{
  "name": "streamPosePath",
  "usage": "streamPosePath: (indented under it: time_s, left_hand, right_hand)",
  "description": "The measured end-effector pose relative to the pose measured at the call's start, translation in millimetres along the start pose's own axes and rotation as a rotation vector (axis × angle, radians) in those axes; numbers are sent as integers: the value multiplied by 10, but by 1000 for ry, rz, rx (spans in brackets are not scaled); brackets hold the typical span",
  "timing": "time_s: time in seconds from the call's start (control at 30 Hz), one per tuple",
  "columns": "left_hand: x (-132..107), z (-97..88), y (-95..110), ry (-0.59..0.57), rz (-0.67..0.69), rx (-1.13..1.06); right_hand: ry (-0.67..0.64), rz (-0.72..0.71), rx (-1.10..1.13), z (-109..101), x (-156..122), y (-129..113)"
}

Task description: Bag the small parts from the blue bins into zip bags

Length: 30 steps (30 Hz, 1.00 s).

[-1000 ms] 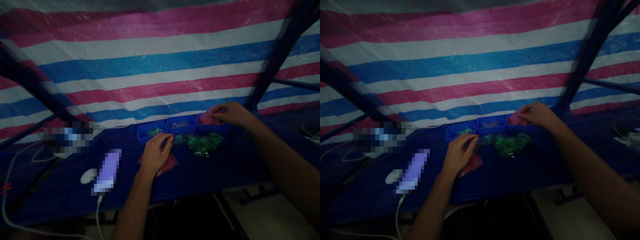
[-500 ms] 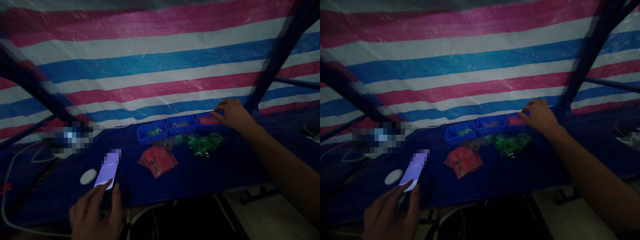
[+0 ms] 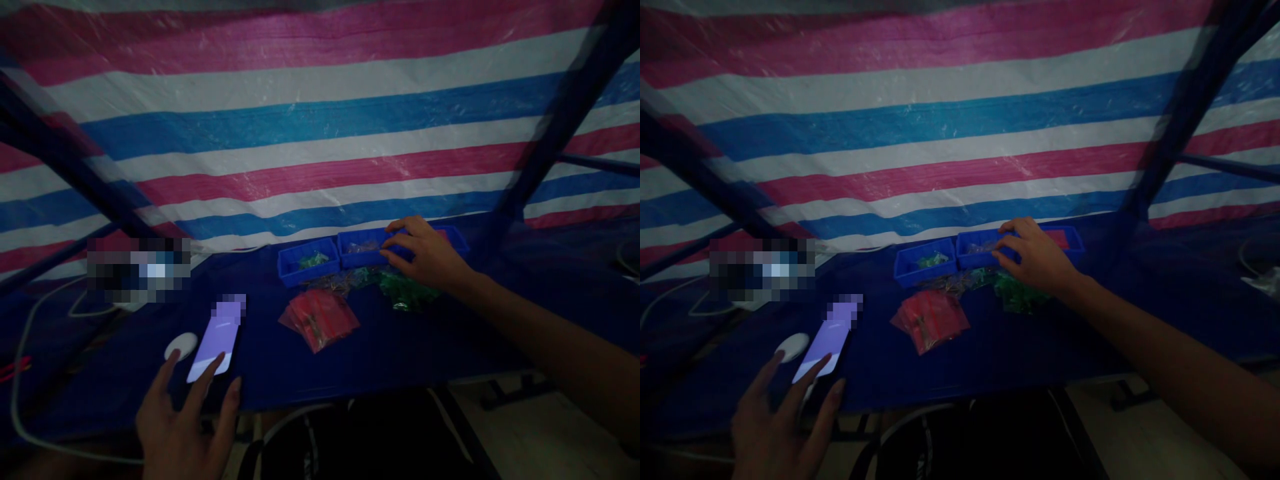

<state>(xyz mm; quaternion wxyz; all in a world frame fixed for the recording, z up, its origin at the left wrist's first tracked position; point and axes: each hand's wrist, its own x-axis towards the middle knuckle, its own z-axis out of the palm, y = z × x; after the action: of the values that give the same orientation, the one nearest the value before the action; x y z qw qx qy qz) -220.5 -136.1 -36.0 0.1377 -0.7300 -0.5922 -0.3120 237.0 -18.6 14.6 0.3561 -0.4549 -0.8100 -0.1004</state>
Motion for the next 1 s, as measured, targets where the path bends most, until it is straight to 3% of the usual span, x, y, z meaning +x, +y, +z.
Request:
streamPosePath:
  time_s: [0.3,0.73,0.87,1.0]
  left_hand:
    - [11,28,-110,-6,48,62]
    - [41,17,74,40,-42,6]
    - [121,20,10,91,-71,14]
    - [222,7,-106,51,-57,38]
  right_hand:
    - [4,7,-6,-17,-4,34]
    - [14,0,26,-16,-2,12]
    - [11,-4,36,-27,2,8]
    - [14,5,41,-12,-2,26]
